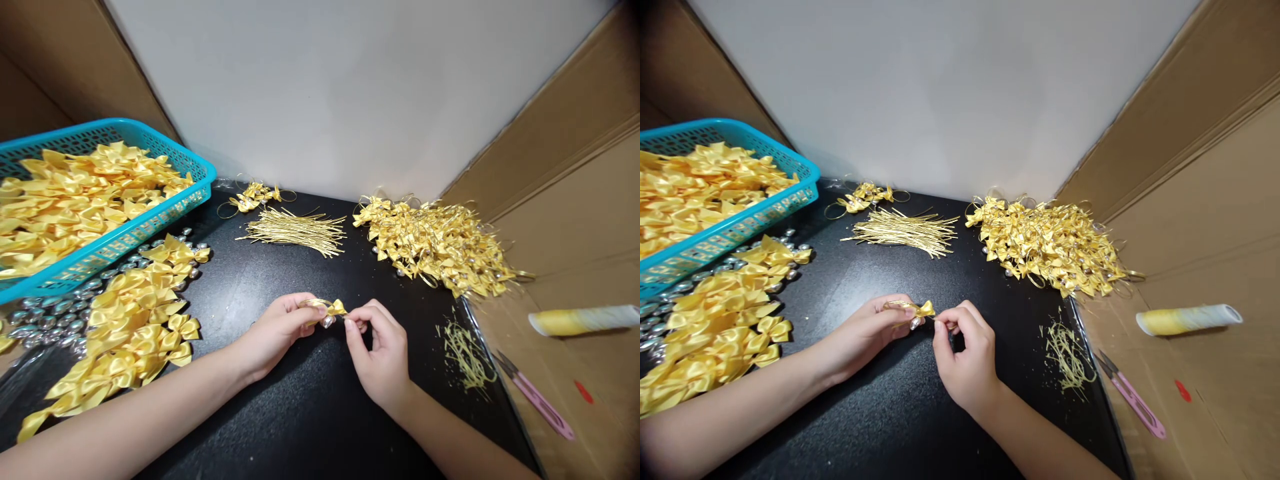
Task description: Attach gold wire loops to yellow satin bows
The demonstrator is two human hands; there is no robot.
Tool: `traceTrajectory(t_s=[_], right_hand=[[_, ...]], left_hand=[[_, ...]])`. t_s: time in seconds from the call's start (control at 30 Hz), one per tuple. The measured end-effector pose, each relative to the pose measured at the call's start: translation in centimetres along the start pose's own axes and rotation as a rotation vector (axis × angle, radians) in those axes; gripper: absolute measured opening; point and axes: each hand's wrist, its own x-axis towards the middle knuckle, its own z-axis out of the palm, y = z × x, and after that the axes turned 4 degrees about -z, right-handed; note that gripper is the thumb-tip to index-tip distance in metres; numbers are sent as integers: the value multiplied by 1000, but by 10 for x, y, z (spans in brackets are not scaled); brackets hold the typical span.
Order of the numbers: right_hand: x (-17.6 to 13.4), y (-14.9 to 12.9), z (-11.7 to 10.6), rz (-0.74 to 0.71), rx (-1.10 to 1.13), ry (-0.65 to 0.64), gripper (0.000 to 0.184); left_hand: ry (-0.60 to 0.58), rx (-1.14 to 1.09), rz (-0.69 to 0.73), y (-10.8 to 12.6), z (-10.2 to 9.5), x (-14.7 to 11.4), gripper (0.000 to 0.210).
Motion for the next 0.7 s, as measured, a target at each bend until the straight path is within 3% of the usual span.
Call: traceTrajectory(t_s=[0.47,0.7], right_hand=[[1,-1,1,4,12,1,13],[2,7,2,141,218,-90,11]], left_hand=[[8,133,-2,-1,-2,-1,17],[-24,52,-33,2,0,0,15]])
